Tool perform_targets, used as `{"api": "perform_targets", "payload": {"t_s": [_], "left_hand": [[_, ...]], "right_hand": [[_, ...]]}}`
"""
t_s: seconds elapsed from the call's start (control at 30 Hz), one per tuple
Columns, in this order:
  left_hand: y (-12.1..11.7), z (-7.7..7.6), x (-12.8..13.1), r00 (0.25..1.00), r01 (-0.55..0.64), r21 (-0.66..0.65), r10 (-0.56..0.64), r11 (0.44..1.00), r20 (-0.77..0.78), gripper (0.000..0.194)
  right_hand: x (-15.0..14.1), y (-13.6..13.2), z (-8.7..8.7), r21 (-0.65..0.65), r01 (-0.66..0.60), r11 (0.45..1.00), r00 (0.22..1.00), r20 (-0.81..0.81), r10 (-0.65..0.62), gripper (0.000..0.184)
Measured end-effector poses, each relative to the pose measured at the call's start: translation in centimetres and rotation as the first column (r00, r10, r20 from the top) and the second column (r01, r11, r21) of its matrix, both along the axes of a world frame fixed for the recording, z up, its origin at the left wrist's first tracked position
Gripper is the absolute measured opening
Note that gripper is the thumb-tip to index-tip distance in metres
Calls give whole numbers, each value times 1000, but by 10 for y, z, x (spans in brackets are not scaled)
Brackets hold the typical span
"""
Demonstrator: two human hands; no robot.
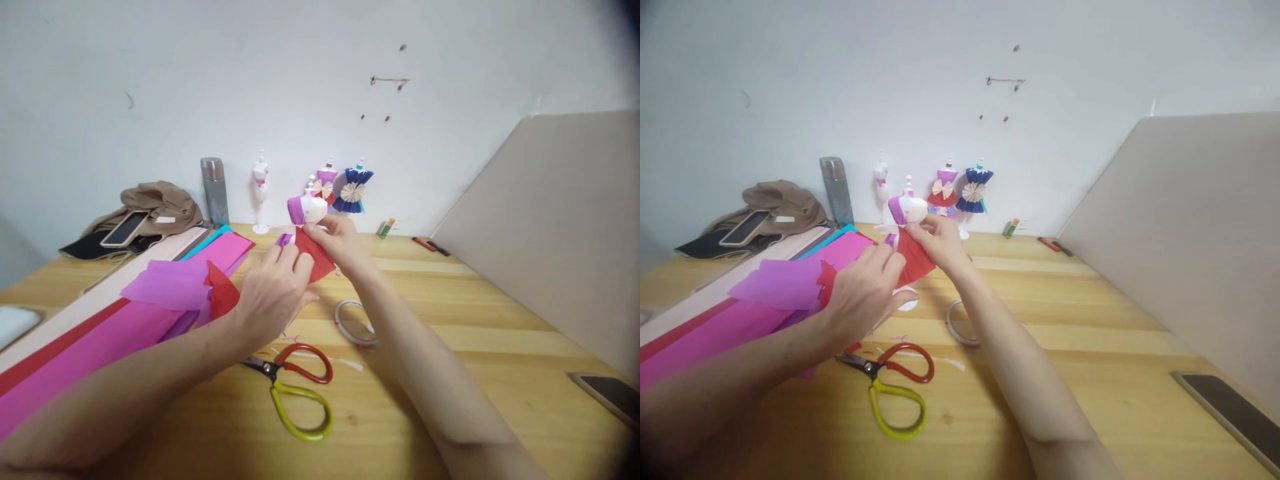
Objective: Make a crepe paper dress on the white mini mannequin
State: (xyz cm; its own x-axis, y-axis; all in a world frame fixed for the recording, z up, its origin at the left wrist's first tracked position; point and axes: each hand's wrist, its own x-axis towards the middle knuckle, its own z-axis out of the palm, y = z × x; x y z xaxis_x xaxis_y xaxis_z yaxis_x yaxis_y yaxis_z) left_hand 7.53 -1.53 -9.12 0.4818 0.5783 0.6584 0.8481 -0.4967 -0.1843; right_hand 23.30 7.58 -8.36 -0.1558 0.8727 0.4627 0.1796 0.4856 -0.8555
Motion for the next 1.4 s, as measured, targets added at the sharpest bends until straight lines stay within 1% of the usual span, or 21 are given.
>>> {"api": "perform_targets", "payload": {"t_s": [0.07,0.13,0.2,0.27,0.33,0.37,0.43,0.5,0.57,0.6,0.67,0.73,0.77,0.83,0.9,0.93,1.03,1.13,1.2,1.3,1.4], "left_hand": [[0,-6,1,998,5,72,-1,997,-59,19],[5,-9,-2,997,0,85,7,996,-77,3],[9,-8,-6,999,12,44,-10,999,-52,11],[11,-5,-10,998,53,-32,-52,998,40,17],[12,-1,-12,974,109,-126,-81,986,210,17],[13,1,-13,945,142,-181,-79,973,318,15],[14,4,-14,838,233,-311,-27,921,545,12],[16,5,-15,680,356,-401,61,844,731,11],[16,6,-16,541,477,-426,126,769,832,13],[15,6,-18,499,520,-425,141,741,855,16],[14,5,-21,451,576,-419,155,701,879,24],[14,3,-24,376,609,-389,181,691,909,34],[15,2,-25,312,618,-367,212,695,926,40],[18,1,-26,163,635,-354,329,687,930,50],[21,3,-25,34,670,-380,485,638,874,57],[22,4,-25,-9,701,-390,555,597,832,60],[22,11,-24,-91,785,-365,676,500,731,66],[19,17,-24,-123,823,-341,729,453,673,68],[17,20,-23,-99,838,-350,747,419,657,66],[16,19,-21,12,847,-398,736,352,677,52],[16,14,-17,130,848,-432,669,307,732,39]], "right_hand": [[-1,-4,3,-12,4,1000,1000,14,-4,37],[-1,-6,6,-15,9,1000,1000,26,-9,37],[-1,-6,7,-10,19,1000,999,34,-18,35],[-1,-6,7,-3,17,1000,999,33,-17,32],[-1,-5,7,1,8,1000,1000,30,-8,30],[-1,-4,6,-1,4,1000,1000,28,-4,30],[0,-4,6,-5,2,1000,1000,27,-2,30],[0,-4,6,-7,3,1000,999,32,-3,31],[0,-5,6,-3,4,1000,999,36,-4,34],[0,-5,6,-5,1,1000,999,36,-1,36],[0,-5,6,-18,-6,1000,1000,31,7,38],[0,-5,6,-31,-3,1000,999,35,4,38],[0,-5,6,-33,3,999,999,41,-2,37],[0,-5,6,-26,13,1000,999,50,-12,37],[0,-5,6,-19,10,1000,999,49,-9,37],[0,-5,6,-18,7,1000,999,45,-6,38],[-1,-5,6,-15,-5,1000,999,35,6,40],[-1,-3,5,-13,-21,1000,1000,19,21,38],[-1,-2,4,-8,-22,1000,1000,4,22,36],[0,0,3,-7,-27,1000,1000,-15,26,34],[0,0,3,-11,-27,1000,999,-18,27,34]]}}
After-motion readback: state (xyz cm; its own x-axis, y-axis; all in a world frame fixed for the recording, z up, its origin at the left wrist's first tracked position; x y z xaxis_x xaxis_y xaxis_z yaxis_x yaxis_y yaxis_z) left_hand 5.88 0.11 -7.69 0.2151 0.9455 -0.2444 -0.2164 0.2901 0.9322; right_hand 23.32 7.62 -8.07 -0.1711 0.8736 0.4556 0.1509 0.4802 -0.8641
